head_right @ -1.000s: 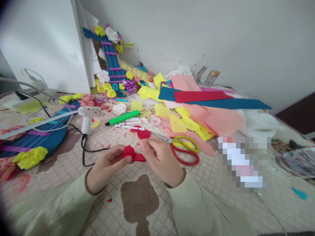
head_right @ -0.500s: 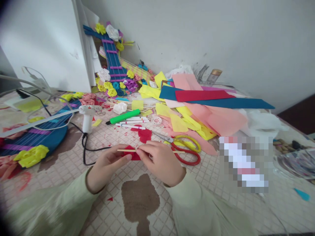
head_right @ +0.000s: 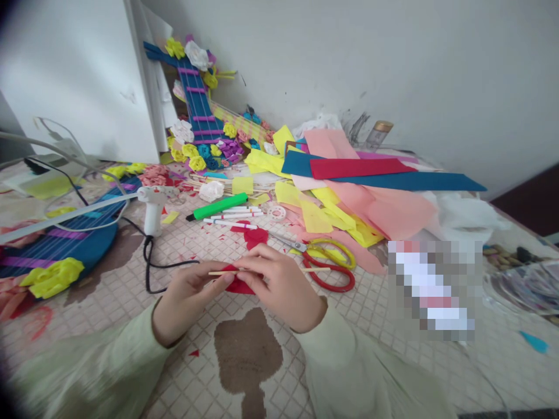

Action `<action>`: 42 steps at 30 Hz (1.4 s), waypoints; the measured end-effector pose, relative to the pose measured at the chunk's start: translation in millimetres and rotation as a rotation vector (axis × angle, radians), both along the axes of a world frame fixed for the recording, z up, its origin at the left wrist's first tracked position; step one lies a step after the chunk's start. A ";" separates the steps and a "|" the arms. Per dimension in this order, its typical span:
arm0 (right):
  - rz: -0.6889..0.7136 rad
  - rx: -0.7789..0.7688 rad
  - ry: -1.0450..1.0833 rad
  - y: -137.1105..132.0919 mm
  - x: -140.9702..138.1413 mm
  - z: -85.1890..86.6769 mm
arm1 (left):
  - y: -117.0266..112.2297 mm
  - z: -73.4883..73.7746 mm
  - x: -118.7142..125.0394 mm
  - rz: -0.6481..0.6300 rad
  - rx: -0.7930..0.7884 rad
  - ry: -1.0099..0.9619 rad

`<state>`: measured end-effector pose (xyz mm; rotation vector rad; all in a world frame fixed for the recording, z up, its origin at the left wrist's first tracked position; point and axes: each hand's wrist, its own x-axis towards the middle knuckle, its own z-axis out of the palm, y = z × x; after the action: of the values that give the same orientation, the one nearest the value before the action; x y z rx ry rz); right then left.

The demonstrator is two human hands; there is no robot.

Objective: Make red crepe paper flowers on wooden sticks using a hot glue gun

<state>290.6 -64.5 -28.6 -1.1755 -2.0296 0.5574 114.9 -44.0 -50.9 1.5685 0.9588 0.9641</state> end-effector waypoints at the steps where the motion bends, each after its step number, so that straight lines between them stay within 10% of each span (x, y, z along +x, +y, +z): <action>1: 0.000 0.009 0.010 -0.1 -0.1 -0.6 | 0.1 1.0 0.1 -0.003 0.000 0.002; 42: -0.024 0.245 -0.070 -2.4 -5.4 -5.4 | 1.1 2.9 0.7 -0.043 -0.096 -0.023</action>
<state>285.2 -66.8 -34.0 -1.0830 -2.0717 0.2491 115.6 -42.9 -47.9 1.4894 0.9381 0.8912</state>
